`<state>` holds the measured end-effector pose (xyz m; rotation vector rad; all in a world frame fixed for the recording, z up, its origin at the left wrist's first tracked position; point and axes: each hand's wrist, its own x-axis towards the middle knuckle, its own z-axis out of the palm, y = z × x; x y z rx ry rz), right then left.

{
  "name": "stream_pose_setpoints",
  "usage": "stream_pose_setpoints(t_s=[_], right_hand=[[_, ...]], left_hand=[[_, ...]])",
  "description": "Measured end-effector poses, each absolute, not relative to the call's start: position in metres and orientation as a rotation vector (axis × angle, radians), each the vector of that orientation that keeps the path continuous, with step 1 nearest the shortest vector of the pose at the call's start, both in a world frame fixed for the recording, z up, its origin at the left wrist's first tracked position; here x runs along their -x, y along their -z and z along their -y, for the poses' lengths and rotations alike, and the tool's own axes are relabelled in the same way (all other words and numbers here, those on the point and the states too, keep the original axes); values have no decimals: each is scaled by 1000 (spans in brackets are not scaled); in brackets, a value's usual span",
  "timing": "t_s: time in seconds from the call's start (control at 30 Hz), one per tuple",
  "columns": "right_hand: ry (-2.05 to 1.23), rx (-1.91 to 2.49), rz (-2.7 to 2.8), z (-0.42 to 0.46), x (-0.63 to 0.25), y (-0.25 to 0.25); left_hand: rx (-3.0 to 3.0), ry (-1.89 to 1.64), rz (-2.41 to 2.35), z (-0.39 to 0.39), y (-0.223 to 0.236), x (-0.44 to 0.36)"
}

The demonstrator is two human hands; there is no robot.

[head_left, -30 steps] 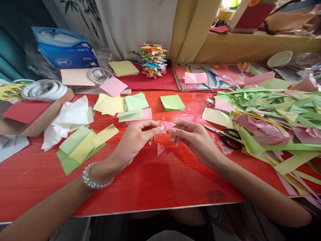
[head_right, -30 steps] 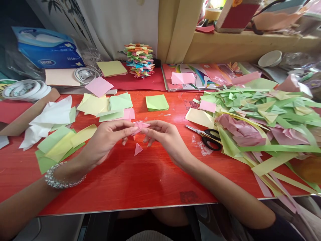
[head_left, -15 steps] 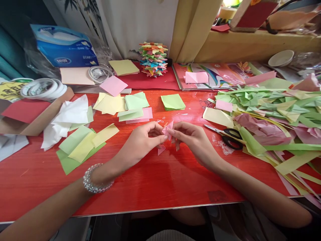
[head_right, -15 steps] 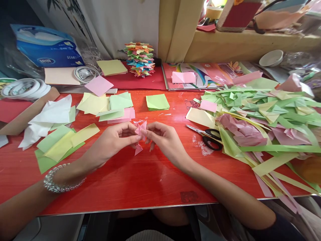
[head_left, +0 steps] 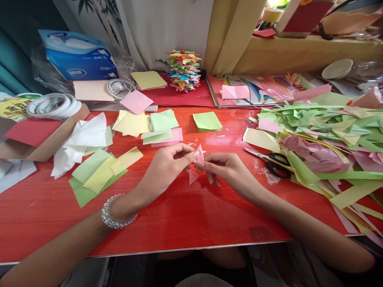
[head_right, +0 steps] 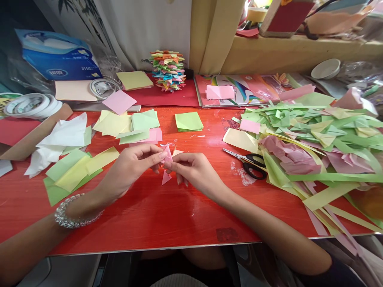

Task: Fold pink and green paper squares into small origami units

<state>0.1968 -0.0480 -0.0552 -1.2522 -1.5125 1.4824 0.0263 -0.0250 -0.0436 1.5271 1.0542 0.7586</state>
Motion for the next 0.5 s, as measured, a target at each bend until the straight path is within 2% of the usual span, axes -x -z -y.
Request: stream_pose_setpoints(t_s=[0.13,0.37,0.5], right_hand=[[-1460,1244,1523,49,-197,53],[-1381,1186,1565,51,-196,53],[-1397,1237,1464,50,-196,56]], left_hand=[[-1550,-748,-1028,27,41,-26],[-1181,-657,-894,26,44,-26],[-1284,-781,-925,24,44,-27]])
